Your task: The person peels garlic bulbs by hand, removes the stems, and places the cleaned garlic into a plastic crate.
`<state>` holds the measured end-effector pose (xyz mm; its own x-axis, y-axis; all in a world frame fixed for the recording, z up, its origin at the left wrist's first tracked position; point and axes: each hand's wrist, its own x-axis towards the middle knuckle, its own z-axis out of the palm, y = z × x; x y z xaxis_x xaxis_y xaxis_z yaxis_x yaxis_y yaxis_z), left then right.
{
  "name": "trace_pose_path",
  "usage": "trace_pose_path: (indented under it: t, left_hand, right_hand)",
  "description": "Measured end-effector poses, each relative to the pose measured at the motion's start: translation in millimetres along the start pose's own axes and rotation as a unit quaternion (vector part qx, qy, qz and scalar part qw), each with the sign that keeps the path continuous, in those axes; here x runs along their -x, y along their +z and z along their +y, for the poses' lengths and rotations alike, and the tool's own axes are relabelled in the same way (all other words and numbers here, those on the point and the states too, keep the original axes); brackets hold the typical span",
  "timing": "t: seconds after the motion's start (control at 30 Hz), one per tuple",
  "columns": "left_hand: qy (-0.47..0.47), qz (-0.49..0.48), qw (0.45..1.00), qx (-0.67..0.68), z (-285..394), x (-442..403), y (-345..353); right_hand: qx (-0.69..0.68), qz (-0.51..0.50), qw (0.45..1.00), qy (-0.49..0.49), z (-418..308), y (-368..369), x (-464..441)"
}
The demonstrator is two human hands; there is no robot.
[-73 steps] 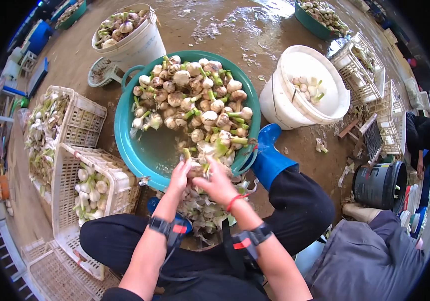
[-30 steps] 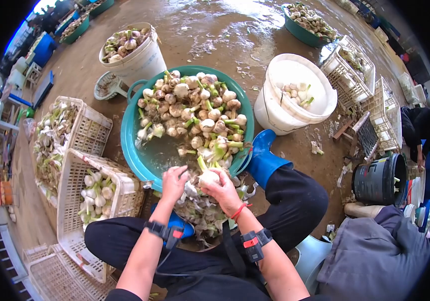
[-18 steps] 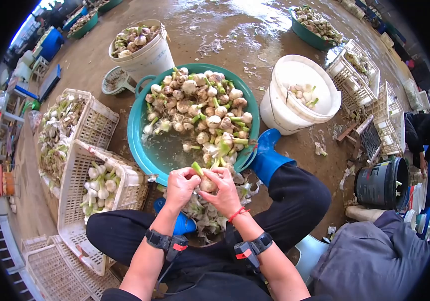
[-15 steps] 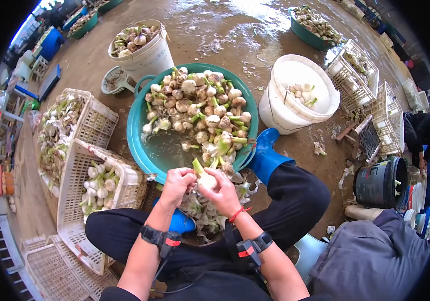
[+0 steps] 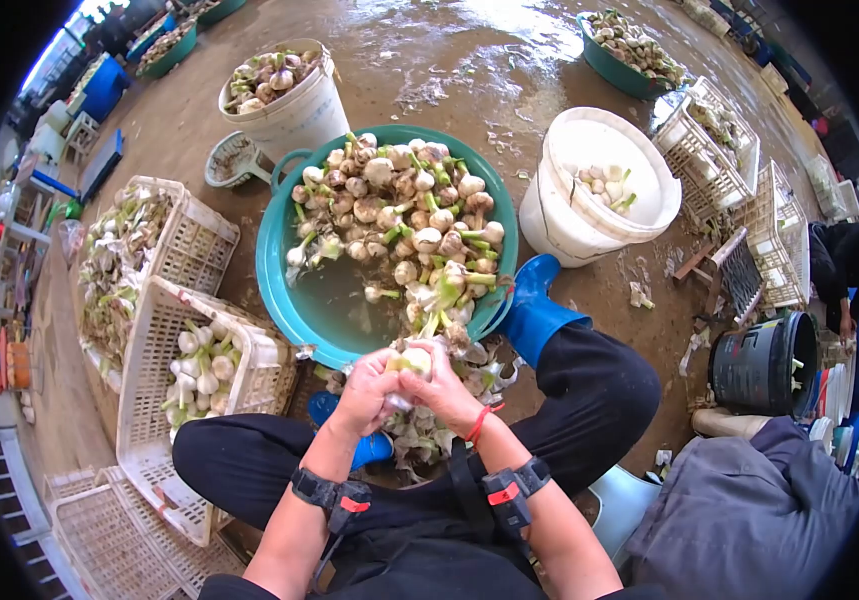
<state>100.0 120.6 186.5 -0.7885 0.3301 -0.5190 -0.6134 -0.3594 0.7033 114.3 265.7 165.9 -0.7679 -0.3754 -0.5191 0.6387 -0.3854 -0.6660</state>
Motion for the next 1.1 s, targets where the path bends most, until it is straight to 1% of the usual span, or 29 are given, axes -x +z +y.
trace_pose_path:
  t: [0.03,0.07,0.1,0.13,0.17,0.23,0.27,0.3,0.33,0.43,0.5,0.57,0.6,0.63,0.67,0.7,0.73,0.77,0.8,0.83,0.87,0.9,0.93,0.97,1.0,1.03,1.07,1.1]
  left_hand:
    - [-0.050,-0.058,0.995,0.066,1,2,-2]
    - [-0.051,-0.057,0.995,0.066,3,0,-7]
    - [-0.023,-0.016,0.991,0.129,5,-6,-14]
    - [0.005,0.025,0.981,0.190,4,-11,-25]
    - [0.050,-0.049,0.978,0.194,10,-14,-30]
    - [0.010,0.136,0.985,0.109,1,-13,-14]
    - [0.009,0.137,0.985,0.109,3,-7,-4]
    - [0.052,0.114,0.991,0.050,3,-1,3]
    - [0.093,0.091,0.991,-0.010,3,2,5]
    - [0.116,0.088,0.989,-0.016,-2,-4,-1]
    - [0.114,0.090,0.989,-0.002,-5,-10,-4]
    - [0.106,0.101,0.988,-0.056,-16,-18,-14]
    - [0.061,0.110,0.974,-0.190,-20,-14,-17]
    - [0.060,0.108,0.974,-0.190,-24,-10,-20]
    - [0.042,-0.002,0.943,-0.330,-31,-7,-26]
    - [0.024,-0.110,0.881,-0.459,-39,-5,-30]
    - [0.123,-0.074,0.907,-0.396,-49,-2,-30]
    - [0.123,-0.074,0.907,-0.396,-41,-2,-22]
    - [0.109,-0.002,0.973,-0.202,-23,1,-9]
    - [0.092,0.071,0.993,0.002,-10,1,0]
    - [0.085,0.075,0.993,0.021,-6,0,3]
    - [0.087,0.076,0.993,0.022,-6,0,3]
    - [0.111,0.086,0.987,-0.083,-5,-2,2]
    - [0.132,0.093,0.969,-0.187,-2,-2,4]
    - [0.168,0.120,0.956,-0.208,-1,0,10]
    - [0.168,0.119,0.956,-0.209,2,2,13]
    - [0.177,0.127,0.937,-0.273,6,5,16]
    - [0.186,0.134,0.913,-0.336,8,6,17]
  right_hand:
    - [0.069,-0.002,0.994,-0.088,4,-2,-1]
    - [0.050,-0.005,0.998,-0.047,-1,-6,-4]
    - [0.049,-0.005,0.998,-0.046,-9,-6,-3]
    - [0.100,-0.027,0.993,-0.048,-18,-4,1]
    - [0.153,-0.051,0.986,-0.047,-25,-1,6]
    - [0.163,-0.065,0.982,-0.069,-24,0,4]
    - [0.180,-0.043,0.976,-0.111,-14,-4,2]
    - [0.199,-0.023,0.968,-0.153,-10,-6,-1]
    - [0.198,-0.023,0.968,-0.152,-8,-7,-4]
    - [0.058,0.084,0.981,-0.166,-3,-5,-9]
    - [0.042,0.097,0.983,-0.151,-8,-7,-8]
    - [-0.125,0.025,0.978,-0.168,-14,-5,-4]
    - [-0.109,0.017,0.977,-0.182,-16,-6,-3]
    - [-0.109,0.020,0.977,-0.184,-16,-9,-4]
    - [-0.124,0.008,0.977,-0.175,-16,-12,-7]
    - [-0.139,-0.005,0.976,-0.167,-18,-13,-8]
    - [-0.112,-0.005,0.981,-0.161,-20,-12,-6]
    - [-0.112,-0.005,0.981,-0.161,-22,-10,-5]
    - [-0.103,0.014,0.987,-0.125,-24,-7,-4]
    - [-0.093,0.032,0.991,-0.089,-25,-5,-4]
    - [-0.023,0.033,0.996,-0.082,-21,-9,-6]
    - [-0.022,0.030,0.996,-0.081,-15,-10,-8]
    - [0.055,0.048,0.989,-0.127,-11,-10,-10]
    - [0.130,0.067,0.974,-0.172,-11,-8,-10]
    - [0.124,0.083,0.973,-0.176,-13,-5,-8]
    - [0.124,0.084,0.973,-0.176,-14,-5,-9]
    - [0.214,0.106,0.943,-0.233,-13,-5,-8]
    - [0.302,0.126,0.900,-0.286,-13,-5,-9]
